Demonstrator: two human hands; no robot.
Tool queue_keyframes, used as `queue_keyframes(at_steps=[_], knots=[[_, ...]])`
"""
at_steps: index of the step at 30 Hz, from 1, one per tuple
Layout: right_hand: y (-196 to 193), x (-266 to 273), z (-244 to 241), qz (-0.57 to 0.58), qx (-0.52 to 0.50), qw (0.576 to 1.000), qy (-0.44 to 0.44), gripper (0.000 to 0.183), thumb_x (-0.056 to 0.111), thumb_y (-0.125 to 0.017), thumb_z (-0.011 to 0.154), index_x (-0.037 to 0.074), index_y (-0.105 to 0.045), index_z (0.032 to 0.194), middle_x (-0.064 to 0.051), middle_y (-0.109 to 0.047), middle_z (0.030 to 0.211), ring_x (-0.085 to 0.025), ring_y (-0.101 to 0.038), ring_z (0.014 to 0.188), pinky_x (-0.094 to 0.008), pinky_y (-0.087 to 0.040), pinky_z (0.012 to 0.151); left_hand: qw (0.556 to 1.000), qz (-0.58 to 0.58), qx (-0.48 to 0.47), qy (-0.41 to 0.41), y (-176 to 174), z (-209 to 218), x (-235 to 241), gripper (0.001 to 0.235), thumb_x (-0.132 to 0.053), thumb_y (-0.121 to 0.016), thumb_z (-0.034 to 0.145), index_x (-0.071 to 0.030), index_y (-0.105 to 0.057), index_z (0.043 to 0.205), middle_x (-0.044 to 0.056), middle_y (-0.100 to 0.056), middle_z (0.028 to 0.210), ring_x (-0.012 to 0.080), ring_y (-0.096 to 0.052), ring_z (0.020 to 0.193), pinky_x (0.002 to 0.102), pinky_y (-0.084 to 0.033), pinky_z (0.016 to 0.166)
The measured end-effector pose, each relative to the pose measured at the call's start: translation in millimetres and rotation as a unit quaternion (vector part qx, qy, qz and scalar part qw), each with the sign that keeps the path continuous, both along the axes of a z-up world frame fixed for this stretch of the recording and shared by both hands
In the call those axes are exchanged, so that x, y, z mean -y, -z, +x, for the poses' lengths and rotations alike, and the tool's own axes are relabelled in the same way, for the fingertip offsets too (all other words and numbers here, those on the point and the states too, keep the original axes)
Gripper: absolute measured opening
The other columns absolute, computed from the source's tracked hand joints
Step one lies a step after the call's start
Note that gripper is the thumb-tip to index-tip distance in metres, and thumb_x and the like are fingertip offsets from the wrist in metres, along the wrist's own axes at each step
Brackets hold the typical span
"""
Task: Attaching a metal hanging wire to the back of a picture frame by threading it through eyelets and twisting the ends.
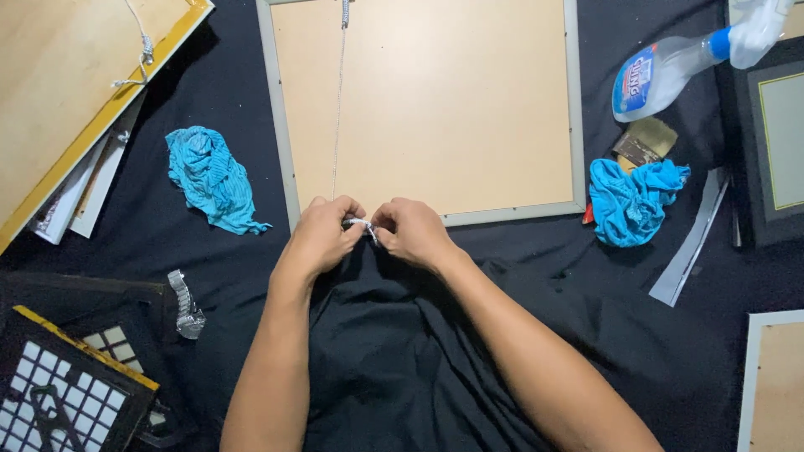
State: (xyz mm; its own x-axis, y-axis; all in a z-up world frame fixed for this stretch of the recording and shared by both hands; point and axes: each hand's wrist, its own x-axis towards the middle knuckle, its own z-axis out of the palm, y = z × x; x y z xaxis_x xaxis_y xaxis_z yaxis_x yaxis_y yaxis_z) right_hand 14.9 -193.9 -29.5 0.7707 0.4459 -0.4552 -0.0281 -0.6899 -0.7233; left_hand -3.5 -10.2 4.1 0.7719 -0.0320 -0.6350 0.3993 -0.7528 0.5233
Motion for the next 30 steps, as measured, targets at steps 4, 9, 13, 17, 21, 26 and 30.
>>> queue_keyframes(at_steps=[4, 9, 13, 17, 21, 26, 30], knots=[[-12.7, -3.1, -2.0, 0.017, -0.005, 1.0, 0.023, 0.027, 0.022, -0.074, 0.085, 0.012, -0.076, 0.109, -0.011, -0.073, 0.09, -0.033, -0.072, 0.093, -0.044, -0.056, 0.085, 0.999, -0.03, 0.033, -0.014, -4.8, 0.7, 3.4, 0.027, -0.027, -0.067, 0.091, -0.012, -0.071, 0.113, 0.022, -0.063, 0.1, 0.0412, -0.069, 0.101, 0.046, -0.054, 0.088], [3.7, -1.3, -3.4, 0.041, -0.018, 0.996, 0.08, 0.018, 0.023, -0.071, 0.088, 0.009, -0.077, 0.099, -0.012, -0.074, 0.083, -0.032, -0.073, 0.087, -0.041, -0.056, 0.077, 0.968, -0.152, 0.145, -0.14, -36.6, -0.9, 9.3, 0.023, -0.02, -0.062, 0.088, -0.015, -0.062, 0.11, 0.007, -0.078, 0.095, 0.0206, -0.067, 0.08, 0.037, -0.053, 0.076], [17.4, 6.4, 6.3, 0.036, -0.033, 0.995, 0.09, 0.021, 0.025, -0.073, 0.085, 0.007, -0.076, 0.095, -0.013, -0.074, 0.078, -0.031, -0.072, 0.08, -0.043, -0.054, 0.073, 0.956, -0.135, 0.197, -0.169, -6.1, -1.7, -8.4, 0.023, -0.014, -0.061, 0.086, -0.006, -0.062, 0.107, 0.018, -0.073, 0.098, 0.0295, -0.07, 0.085, 0.04, -0.055, 0.077], [7.4, 9.5, 13.6, 0.013, -0.06, 0.994, 0.094, 0.01, 0.019, -0.075, 0.079, 0.012, -0.075, 0.086, -0.007, -0.07, 0.071, -0.02, -0.067, 0.072, -0.032, -0.053, 0.068, 0.991, -0.056, 0.112, -0.041, 14.4, -3.4, -10.5, 0.023, -0.02, -0.062, 0.089, -0.008, -0.071, 0.106, 0.017, -0.074, 0.094, 0.0369, -0.072, 0.089, 0.048, -0.055, 0.077], [-1.6, 10.1, 13.6, -0.027, -0.081, 0.995, 0.058, 0.005, 0.014, -0.073, 0.075, 0.012, -0.076, 0.079, -0.008, -0.073, 0.071, -0.023, -0.071, 0.072, -0.031, -0.053, 0.066, 0.998, -0.04, 0.053, 0.005, 10.8, 0.5, 0.5, 0.02, -0.02, -0.064, 0.088, -0.013, -0.077, 0.101, 0.01, -0.074, 0.093, 0.0322, -0.072, 0.094, 0.042, -0.056, 0.083], [-6.6, 10.3, 13.8, -0.027, -0.103, 0.992, 0.062, 0.005, 0.012, -0.072, 0.074, 0.012, -0.076, 0.078, -0.006, -0.072, 0.071, -0.02, -0.067, 0.071, -0.03, -0.052, 0.064, 0.998, -0.033, 0.044, 0.034, 11.6, 1.1, 7.2, 0.018, -0.021, -0.063, 0.09, -0.011, -0.077, 0.096, 0.011, -0.071, 0.091, 0.0339, -0.07, 0.094, 0.044, -0.056, 0.083], [-5.2, 10.6, 15.5, -0.022, -0.108, 0.992, 0.061, 0.006, 0.012, -0.073, 0.074, 0.012, -0.076, 0.079, -0.006, -0.073, 0.073, -0.02, -0.069, 0.074, -0.03, -0.053, 0.066, 0.996, -0.027, 0.053, 0.06, 17.0, -0.4, 11.6, 0.021, -0.025, -0.06, 0.091, -0.012, -0.076, 0.093, 0.013, -0.07, 0.091, 0.0368, -0.069, 0.095, 0.047, -0.056, 0.082]])
